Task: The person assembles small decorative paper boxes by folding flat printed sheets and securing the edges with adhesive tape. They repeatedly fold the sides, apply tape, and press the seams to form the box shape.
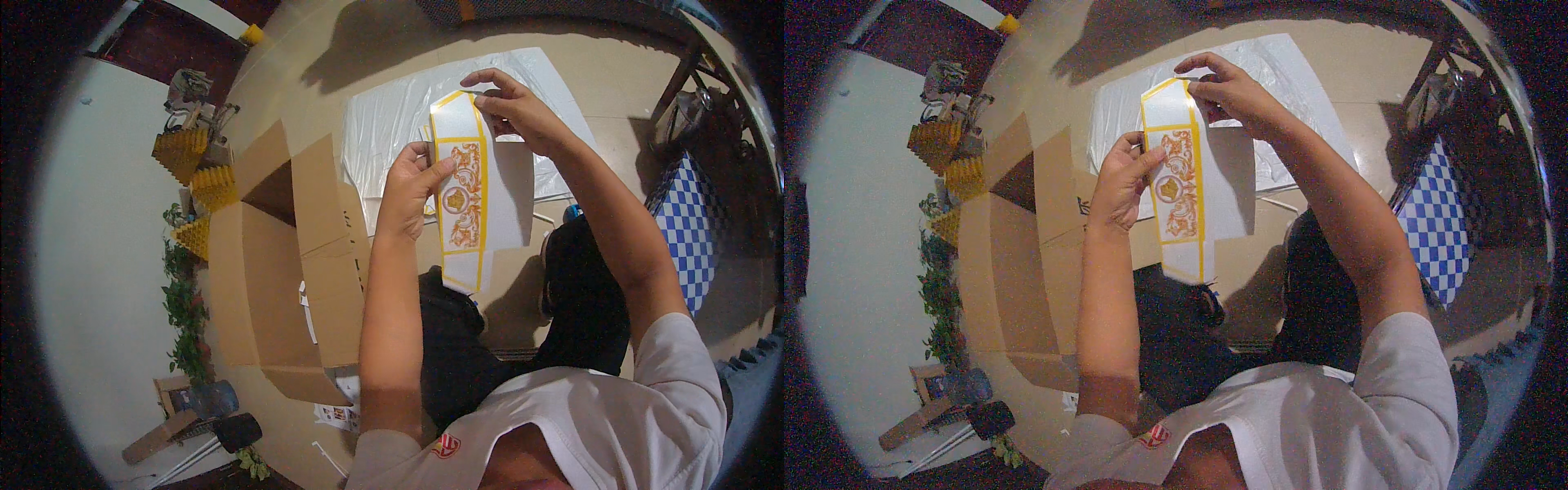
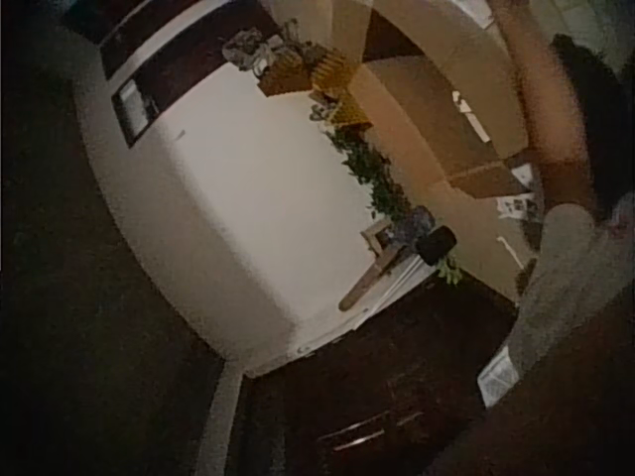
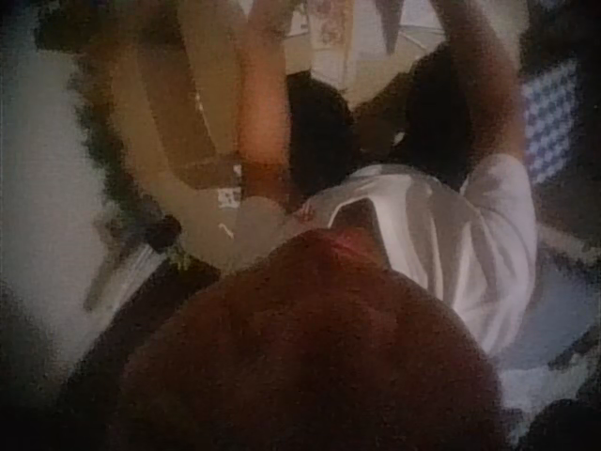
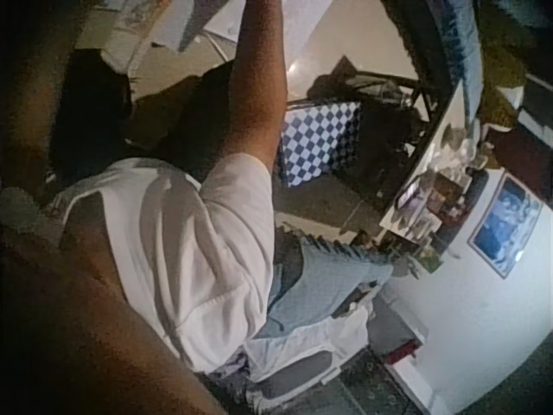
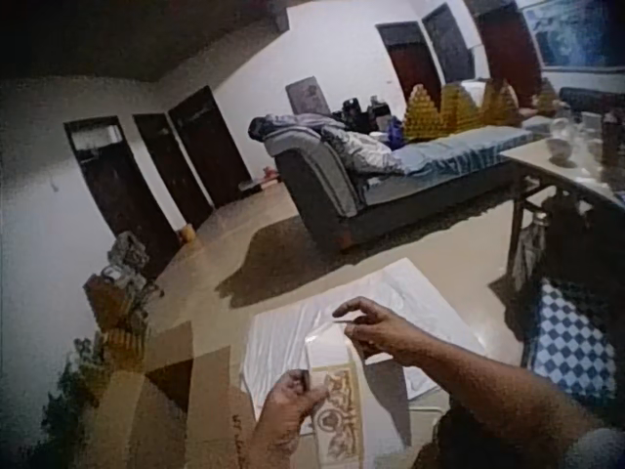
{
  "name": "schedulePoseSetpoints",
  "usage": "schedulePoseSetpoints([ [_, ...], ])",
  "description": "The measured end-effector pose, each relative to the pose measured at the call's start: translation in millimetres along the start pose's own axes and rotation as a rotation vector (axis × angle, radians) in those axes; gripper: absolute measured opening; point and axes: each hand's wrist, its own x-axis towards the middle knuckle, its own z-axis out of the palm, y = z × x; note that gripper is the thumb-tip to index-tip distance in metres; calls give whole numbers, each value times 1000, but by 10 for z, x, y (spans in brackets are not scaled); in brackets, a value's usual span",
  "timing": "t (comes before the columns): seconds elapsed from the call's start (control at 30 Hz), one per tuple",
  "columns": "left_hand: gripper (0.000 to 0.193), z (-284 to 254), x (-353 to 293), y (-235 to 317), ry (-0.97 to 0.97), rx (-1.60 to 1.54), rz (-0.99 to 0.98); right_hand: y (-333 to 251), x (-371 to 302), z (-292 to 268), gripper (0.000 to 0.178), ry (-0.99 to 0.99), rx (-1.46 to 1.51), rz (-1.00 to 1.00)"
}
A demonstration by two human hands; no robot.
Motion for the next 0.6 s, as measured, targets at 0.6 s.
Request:
schedulePoseSetpoints([
  [0.6, 69, 190, -3, -13, 175, 61, 373, 75, -153, 100, 33, -222, -863, -345],
])
